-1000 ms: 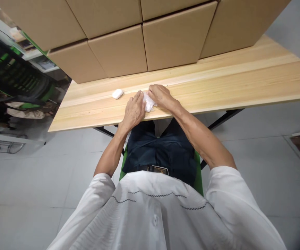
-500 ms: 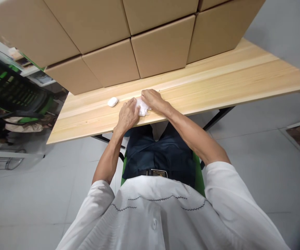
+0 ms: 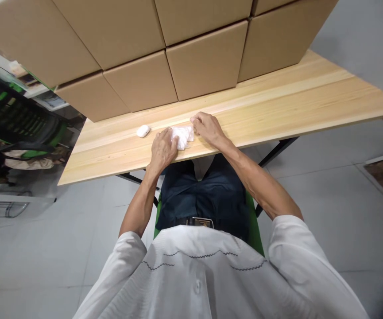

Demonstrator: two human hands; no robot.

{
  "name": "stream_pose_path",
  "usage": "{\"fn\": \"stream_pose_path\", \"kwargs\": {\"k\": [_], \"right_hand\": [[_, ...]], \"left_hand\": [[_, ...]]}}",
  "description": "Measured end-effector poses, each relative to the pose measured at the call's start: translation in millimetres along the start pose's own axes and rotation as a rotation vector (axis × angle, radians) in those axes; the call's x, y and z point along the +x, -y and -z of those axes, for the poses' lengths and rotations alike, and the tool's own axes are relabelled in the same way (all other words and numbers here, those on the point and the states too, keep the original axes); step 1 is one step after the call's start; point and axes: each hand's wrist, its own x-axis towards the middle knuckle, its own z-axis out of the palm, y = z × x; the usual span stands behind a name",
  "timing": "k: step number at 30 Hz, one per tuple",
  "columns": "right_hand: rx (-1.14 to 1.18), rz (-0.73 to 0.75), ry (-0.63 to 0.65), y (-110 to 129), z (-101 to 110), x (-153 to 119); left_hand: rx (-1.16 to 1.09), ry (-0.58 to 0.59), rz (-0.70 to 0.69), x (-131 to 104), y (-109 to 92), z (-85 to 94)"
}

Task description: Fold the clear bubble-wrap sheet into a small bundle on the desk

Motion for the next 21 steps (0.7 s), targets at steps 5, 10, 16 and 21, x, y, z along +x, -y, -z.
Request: {"fn": "stream_pose_path", "kwargs": {"k": [5, 10, 16, 21], "right_hand": [[0.003, 0.027, 0.077, 14.7, -4.8, -12.8], [-0.004, -0.01, 0.152, 23.3, -11.5, -13.1], [0.015, -0.004, 0.107, 24.3, -18.0, -11.0], [0.205, -0.086, 0.146, 22.7, -26.8, -7.6]], "left_hand": [[0.018, -0.044, -0.003, -0.6, 1.5, -6.4], [0.002, -0.078, 0.002, -2.5, 1.3, -12.0], [-0.001, -0.042, 0.008, -2.8, -1.9, -12.6], [-0.015, -0.07, 0.007, -2.8, -2.1, -13.6]]}}
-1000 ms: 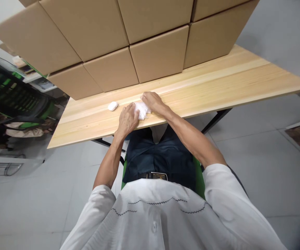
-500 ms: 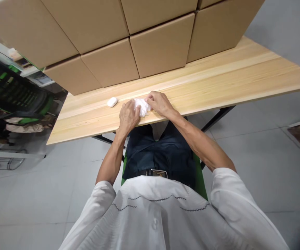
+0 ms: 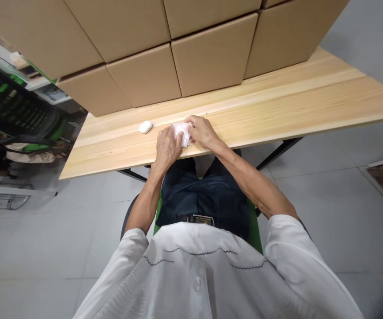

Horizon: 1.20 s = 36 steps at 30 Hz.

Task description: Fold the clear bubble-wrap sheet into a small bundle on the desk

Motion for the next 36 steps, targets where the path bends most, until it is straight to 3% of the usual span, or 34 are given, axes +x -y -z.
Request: {"fn": "stream_pose_path", "kwargs": {"k": [6, 10, 14, 18, 22, 27, 31, 34, 36], "right_hand": [[0.36, -0.162, 0.032, -1.7, -3.0, 3.5], [0.468, -0.198, 0.091, 3.0, -2.8, 4.2], [0.419, -0.19, 0.159, 2.8, 1.9, 9.8], [0.195, -0.149, 0.224, 1.3, 12.3, 17.4], [-0.12, -0.051, 0.27, 6.2, 20.4, 23.0], [-0.539, 0.19, 0.19, 2.6, 22.6, 28.0], [-0.525, 0.23, 0.118, -19.4, 22.7, 22.2], [-0.394, 0.413, 0.038, -34.9, 20.5, 15.7], [-0.313, 0.555, 0.073, -39.7, 15.7, 13.9]], "left_hand": [[-0.004, -0.01, 0.015, 0.5, -0.8, -2.1], [-0.005, -0.01, 0.036, 1.5, -4.0, -3.4], [0.008, -0.015, 0.062, 1.2, -8.2, -3.4], [-0.009, -0.004, 0.057, -0.3, -8.9, -2.4], [-0.015, -0.012, 0.06, 0.0, -9.4, -0.5], [0.15, 0.097, 0.114, 2.6, -22.1, 8.9], [0.223, 0.157, 0.145, 2.7, -31.4, 14.1], [0.21, 0.142, 0.142, 2.0, -31.4, 12.0], [0.198, 0.125, 0.137, 1.7, -29.5, 9.2]]}}
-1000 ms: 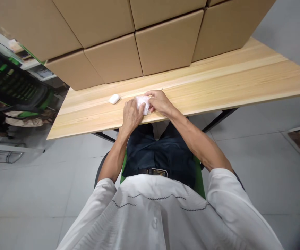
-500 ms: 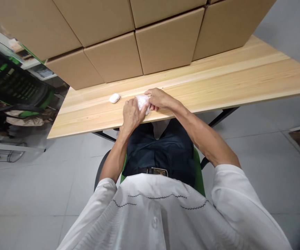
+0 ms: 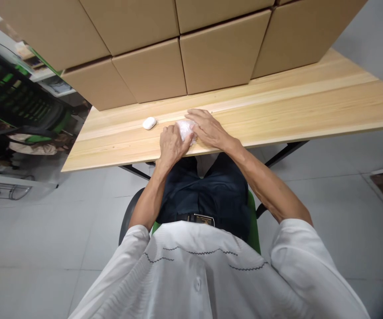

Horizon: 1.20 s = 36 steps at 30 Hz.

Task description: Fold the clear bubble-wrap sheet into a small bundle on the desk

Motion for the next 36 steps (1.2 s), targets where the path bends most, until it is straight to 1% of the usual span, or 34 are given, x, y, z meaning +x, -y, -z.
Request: {"fn": "stream_pose_path", "kwargs": {"k": [2, 3, 6, 11, 14, 17, 25, 29, 31, 34, 36], "right_hand": [[0.068, 0.097, 0.078, 0.5, -7.2, 1.4], [0.093, 0.118, 0.124, 0.7, -11.0, 3.1], [0.133, 0.099, 0.198, -1.9, -21.0, 9.2], [0.142, 0.057, 0.235, -9.9, -25.7, 17.1], [0.124, 0.04, 0.257, -9.6, -24.6, 21.1], [0.11, 0.034, 0.251, -10.0, -25.3, 24.5], [0.109, 0.079, 0.284, -33.5, -33.7, 33.2], [0.1, 0.141, 0.288, -42.0, -34.3, 35.8], [0.077, 0.166, 0.307, -43.9, -33.4, 37.2], [0.029, 0.16, 0.35, -43.7, -30.6, 39.0], [0.002, 0.147, 0.373, -42.0, -29.1, 39.5]], "left_hand": [[-0.005, 0.001, -0.006, 0.5, 0.9, -2.2], [-0.002, 0.009, -0.009, 0.8, 0.9, -2.6], [0.004, 0.032, -0.007, 1.3, -1.3, -1.1], [-0.014, 0.047, 0.008, 1.2, -7.3, 5.0], [-0.012, 0.056, 0.026, 0.1, -9.4, 7.7], [-0.01, 0.039, 0.043, -2.3, -10.1, 8.7], [-0.006, 0.021, 0.043, -8.3, -6.8, 4.5], [-0.012, -0.003, 0.036, -10.7, -4.0, 3.0], [0.011, 0.016, 0.04, -11.9, -2.7, 3.8], [0.053, 0.071, 0.045, -13.6, 1.6, 4.4], [0.041, 0.086, 0.04, -14.4, 7.4, 2.4]]}}
